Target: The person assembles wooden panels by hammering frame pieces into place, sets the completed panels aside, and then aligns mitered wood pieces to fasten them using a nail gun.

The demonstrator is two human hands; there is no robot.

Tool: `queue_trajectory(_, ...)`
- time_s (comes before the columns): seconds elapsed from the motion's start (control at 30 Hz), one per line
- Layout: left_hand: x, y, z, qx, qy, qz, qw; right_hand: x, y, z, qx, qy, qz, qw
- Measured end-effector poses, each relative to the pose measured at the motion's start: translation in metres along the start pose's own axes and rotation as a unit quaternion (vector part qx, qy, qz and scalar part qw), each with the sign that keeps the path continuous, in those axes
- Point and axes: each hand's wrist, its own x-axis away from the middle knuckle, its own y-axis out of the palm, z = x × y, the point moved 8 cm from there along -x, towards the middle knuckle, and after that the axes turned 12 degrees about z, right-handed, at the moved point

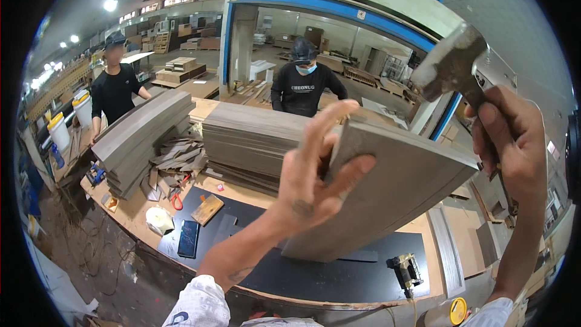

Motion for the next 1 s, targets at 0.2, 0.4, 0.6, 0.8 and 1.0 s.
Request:
queue_trajectory(0.2,0.017,0.017,0.034,-0.071,0.122,-0.04,0.989,-0.012,0.016,-0.012,-0.016,-0.044,-0.032,0.998)
queue_trajectory(0.4,0.01,0.019,0.035,-0.092,0.148,-0.007,0.985,-0.011,0.013,-0.016,0.007,-0.025,-0.041,0.999)
queue_trajectory(0.6,0.003,0.007,0.023,-0.05,0.1,-0.016,0.994,-0.01,0.011,-0.013,0.024,-0.016,-0.021,0.999)
queue_trajectory(0.8,-0.002,-0.017,0.022,-0.038,0.093,0.012,0.995,-0.012,0.027,-0.016,0.003,-0.05,-0.058,0.997)
queue_trajectory(1.0,0.003,-0.018,0.018,-0.038,0.05,0.045,0.997,-0.025,0.029,-0.043,0.023,-0.077,0.008,0.997)
